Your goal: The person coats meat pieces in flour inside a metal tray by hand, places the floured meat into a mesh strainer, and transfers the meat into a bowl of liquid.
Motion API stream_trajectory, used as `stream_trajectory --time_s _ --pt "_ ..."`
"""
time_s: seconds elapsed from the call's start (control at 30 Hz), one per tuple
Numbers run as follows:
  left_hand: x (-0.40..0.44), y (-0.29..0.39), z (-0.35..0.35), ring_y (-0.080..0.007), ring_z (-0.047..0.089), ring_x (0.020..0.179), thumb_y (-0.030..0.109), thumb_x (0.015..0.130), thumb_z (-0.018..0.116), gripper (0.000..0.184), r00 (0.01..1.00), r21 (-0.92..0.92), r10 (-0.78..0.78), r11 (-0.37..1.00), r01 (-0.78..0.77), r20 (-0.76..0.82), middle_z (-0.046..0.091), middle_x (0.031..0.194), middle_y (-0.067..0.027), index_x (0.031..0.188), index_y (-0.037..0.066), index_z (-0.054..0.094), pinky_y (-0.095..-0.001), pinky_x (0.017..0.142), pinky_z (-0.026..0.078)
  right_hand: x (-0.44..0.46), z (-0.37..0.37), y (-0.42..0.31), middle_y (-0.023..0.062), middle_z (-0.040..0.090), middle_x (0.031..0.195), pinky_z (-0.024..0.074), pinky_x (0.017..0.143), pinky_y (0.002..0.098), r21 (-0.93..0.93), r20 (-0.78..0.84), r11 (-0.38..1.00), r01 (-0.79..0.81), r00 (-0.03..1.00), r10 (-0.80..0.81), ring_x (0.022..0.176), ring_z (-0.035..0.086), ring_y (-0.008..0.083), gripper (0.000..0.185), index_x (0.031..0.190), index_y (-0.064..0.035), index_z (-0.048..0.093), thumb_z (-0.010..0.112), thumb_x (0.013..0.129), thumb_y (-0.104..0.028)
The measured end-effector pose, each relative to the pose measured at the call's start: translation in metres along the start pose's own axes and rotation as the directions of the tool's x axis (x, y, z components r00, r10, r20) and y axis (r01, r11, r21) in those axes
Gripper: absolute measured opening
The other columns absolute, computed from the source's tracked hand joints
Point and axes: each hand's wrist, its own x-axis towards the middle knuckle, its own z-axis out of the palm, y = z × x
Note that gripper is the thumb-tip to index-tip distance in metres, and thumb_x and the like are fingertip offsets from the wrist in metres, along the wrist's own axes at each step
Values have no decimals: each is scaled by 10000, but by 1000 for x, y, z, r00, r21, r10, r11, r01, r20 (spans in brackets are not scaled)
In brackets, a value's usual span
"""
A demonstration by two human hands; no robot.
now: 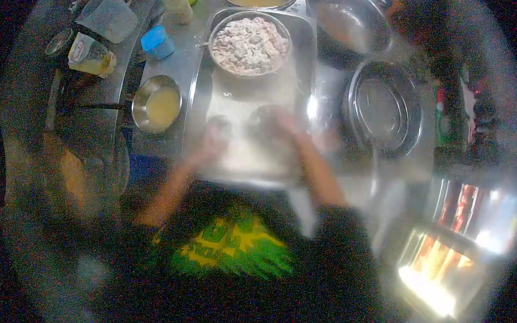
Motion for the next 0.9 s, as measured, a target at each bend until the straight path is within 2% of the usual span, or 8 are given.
stream_trajectory --time_s 0.1,0.17,0.3,0.37,0.5,0.77,0.83,0.9 --pt "-1 -5 1 -341 546 1010 130 717 616 502 992 -19 -54 998 56 116 546 1062 -182 1174 39 430 -395 891 434 -45 18 -71 53 606 794 472 524 345 -750 -14 628 208 944 -330 660 590 172 224 946 -7 583 494 842 -185" --pt "1 9 -3 -344 548 1003 131 717 611 492 987 24 -78 997 75 138 549 1055 -185 1166 43 432 -398 887 435 16 -19 3 72 619 842 495 561 357 23 25 997 -68 997 67 715 610 194 265 985 14 569 502 845 -200" --pt "1 -9 -6 -349 550 991 133 716 604 486 987 137 19 990 -41 157 553 1047 -189 1164 49 434 -399 878 437 -29 13 -72 54 620 783 501 556 338 -540 127 793 282 959 -255 681 606 198 298 1008 10 573 637 719 -25" --pt "1 6 -12 -350 551 992 134 717 606 491 986 139 -26 990 3 163 554 1052 -191 1168 50 432 -398 874 439 -45 30 -110 42 600 752 502 554 340 -740 66 672 -35 990 124 673 599 195 290 1007 -9 573 625 722 5" --pt "0 17 -15 -346 549 1003 131 723 614 497 978 82 -113 992 100 175 552 1068 -198 1177 49 429 -395 873 441 39 -41 22 49 604 748 505 544 347 -619 46 779 102 995 -93 669 597 182 263 984 -30 587 625 728 15" --pt "-4 1 -7 -372 577 922 134 735 615 478 990 48 34 998 -41 139 588 987 -194 1166 44 430 -408 817 470 -33 28 -231 83 623 932 526 578 298 87 160 995 39 986 -52 769 613 169 253 1078 -19 579 532 830 -37" --pt "-3 3 -7 -377 580 908 132 735 615 470 989 110 78 990 -92 124 593 971 -192 1159 42 432 -412 803 475 23 -2 -220 83 620 918 534 619 299 -610 241 534 586 779 -579 782 615 177 244 1067 -3 577 544 834 -68" --pt "-2 3 -6 -374 578 911 127 735 610 459 990 126 60 989 -76 129 590 977 -194 1150 39 435 -415 798 475 87 -37 -194 82 617 901 533 625 301 -334 87 756 563 817 -570 767 617 176 239 1056 9 576 542 837 -82"
